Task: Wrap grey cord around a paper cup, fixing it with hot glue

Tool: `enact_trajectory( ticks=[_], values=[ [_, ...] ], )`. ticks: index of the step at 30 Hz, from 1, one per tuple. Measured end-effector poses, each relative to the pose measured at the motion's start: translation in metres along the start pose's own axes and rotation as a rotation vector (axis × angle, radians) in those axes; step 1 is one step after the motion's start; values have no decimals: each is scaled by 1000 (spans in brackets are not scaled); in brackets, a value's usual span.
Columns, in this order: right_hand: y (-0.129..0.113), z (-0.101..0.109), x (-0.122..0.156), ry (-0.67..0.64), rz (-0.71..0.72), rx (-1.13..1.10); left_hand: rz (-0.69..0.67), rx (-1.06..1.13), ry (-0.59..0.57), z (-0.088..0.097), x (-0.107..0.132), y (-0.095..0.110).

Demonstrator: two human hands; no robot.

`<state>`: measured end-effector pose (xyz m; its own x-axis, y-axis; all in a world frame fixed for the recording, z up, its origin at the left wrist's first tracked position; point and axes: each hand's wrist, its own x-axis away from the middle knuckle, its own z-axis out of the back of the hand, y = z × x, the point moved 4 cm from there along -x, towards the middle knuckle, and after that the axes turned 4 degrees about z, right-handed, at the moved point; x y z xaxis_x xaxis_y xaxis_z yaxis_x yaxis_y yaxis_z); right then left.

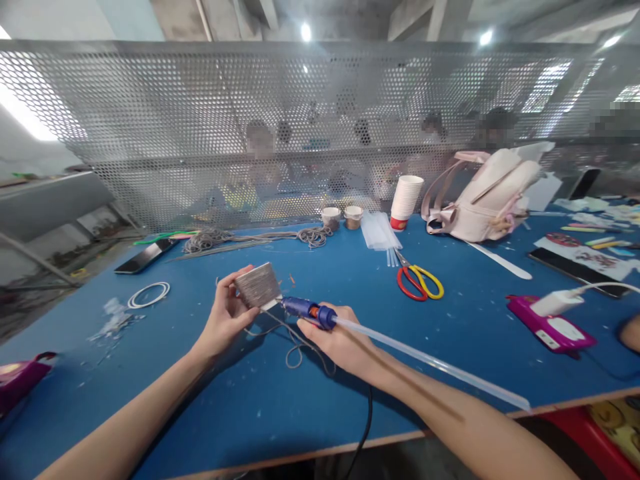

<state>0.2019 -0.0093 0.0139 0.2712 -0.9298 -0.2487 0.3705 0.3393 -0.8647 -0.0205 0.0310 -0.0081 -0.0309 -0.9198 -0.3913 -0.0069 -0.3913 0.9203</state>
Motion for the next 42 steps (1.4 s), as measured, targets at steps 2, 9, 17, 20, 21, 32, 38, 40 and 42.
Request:
enact_trajectory(
  ticks=[2,9,17,20,21,32,38,40,42],
  values=[
    [-1,0,0,-5,2,-8,6,5,-6,0,0,0],
    [-4,-3,2,-8,46,45,23,-6,-14,1,1,-1],
    [-1,-1,0,-6,26,47,1,-3,-7,2,0,-1],
    [-2,-3,1,-11,21,73,9,1,-17,1,1,-1],
    [-2,-2,1,-9,23,65,6,-1,-15,1,1,-1],
    [-1,-2,0,-35,-21,-49,12,17,-11,2,-1,0],
    [3,-1,-1,-45,-25,-46,32,48,-22,2,-1,-2],
    [4,-1,-2,-60,-29,-44,27,47,-18,2,-2,-1],
    [2,0,-2,-47,-16,-37,23,39,-16,1,-1,1]
  ],
)
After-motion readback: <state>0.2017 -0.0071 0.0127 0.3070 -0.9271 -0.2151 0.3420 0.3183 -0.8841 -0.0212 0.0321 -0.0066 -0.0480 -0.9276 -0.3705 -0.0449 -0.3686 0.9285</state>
